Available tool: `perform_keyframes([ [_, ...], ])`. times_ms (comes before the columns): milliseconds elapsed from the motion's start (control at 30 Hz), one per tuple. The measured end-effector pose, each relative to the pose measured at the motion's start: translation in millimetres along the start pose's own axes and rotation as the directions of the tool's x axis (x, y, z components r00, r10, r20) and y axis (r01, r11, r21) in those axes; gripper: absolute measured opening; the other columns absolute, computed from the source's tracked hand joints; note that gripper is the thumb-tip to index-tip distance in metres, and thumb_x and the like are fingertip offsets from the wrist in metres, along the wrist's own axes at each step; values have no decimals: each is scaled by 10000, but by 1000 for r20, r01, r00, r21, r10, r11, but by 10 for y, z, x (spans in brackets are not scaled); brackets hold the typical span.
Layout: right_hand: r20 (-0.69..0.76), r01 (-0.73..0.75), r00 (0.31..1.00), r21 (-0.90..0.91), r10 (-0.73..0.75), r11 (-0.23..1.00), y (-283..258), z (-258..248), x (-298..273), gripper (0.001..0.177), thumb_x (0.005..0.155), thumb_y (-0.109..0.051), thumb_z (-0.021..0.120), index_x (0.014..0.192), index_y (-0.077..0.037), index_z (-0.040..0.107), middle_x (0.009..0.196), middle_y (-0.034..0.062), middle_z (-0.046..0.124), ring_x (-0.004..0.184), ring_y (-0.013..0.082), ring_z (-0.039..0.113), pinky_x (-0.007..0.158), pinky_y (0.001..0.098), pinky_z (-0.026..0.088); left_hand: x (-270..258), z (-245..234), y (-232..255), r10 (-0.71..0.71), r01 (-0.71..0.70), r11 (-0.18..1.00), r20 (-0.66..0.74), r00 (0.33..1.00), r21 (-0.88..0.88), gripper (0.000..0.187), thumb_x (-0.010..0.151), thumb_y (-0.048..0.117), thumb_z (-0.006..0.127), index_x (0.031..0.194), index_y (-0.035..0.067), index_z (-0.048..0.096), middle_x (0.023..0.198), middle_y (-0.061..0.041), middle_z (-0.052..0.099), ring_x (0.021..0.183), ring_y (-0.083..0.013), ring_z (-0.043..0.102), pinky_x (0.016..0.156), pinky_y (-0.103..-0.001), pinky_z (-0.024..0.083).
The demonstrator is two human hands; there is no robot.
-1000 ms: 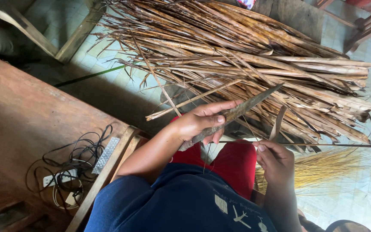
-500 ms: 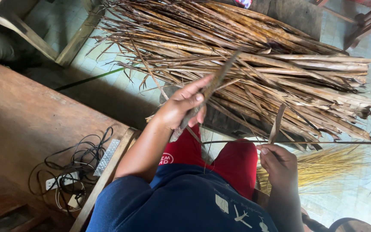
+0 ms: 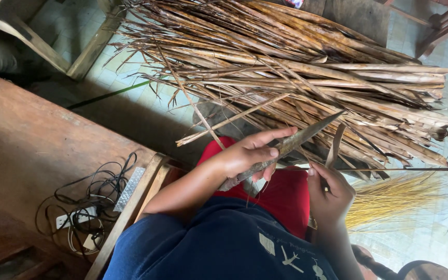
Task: Stripping the leafy parts from palm midribs using a knife to prepare material for broom making
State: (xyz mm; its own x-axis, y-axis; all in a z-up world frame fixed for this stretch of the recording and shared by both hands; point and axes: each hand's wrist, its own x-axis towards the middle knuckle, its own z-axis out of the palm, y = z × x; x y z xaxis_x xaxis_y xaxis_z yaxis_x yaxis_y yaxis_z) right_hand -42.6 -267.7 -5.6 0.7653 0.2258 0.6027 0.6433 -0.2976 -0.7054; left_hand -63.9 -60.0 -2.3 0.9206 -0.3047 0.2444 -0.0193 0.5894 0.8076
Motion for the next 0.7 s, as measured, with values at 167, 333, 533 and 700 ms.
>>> perform_keyframes([
  [167,-23,99,995,-89,-102,991,71,-13,-65,116,811,82,653,912,48,697,758,184,657,527,273,578,421,298,417,25,-8,-39,3,-2,996,7,1000,-88,475,941,58,422,1401,39,310,534,-180,547,352,-158,517,319,-161,416],
  [333,-39,131,990,-59,-133,990,78,-25,-72,86,805,89,656,880,64,689,733,191,646,473,270,541,401,303,386,14,-21,10,9,-9,995,5,1000,-97,472,934,47,428,1396,45,329,521,-200,542,323,-168,500,312,-169,401],
  [533,-41,121,992,-40,-122,992,178,-58,-157,101,806,81,641,881,47,699,680,150,633,421,203,488,389,273,361,-11,46,305,27,-28,997,-22,999,-66,473,939,42,415,1402,55,322,528,-195,554,328,-162,516,309,-166,398],
  [700,50,263,965,-132,-259,956,189,-147,-207,110,852,137,573,935,88,628,633,116,612,497,127,527,433,196,393,-99,-233,197,4,-4,999,2,1000,-47,490,954,49,455,1416,76,295,754,-230,594,484,-210,558,349,-209,403],
])
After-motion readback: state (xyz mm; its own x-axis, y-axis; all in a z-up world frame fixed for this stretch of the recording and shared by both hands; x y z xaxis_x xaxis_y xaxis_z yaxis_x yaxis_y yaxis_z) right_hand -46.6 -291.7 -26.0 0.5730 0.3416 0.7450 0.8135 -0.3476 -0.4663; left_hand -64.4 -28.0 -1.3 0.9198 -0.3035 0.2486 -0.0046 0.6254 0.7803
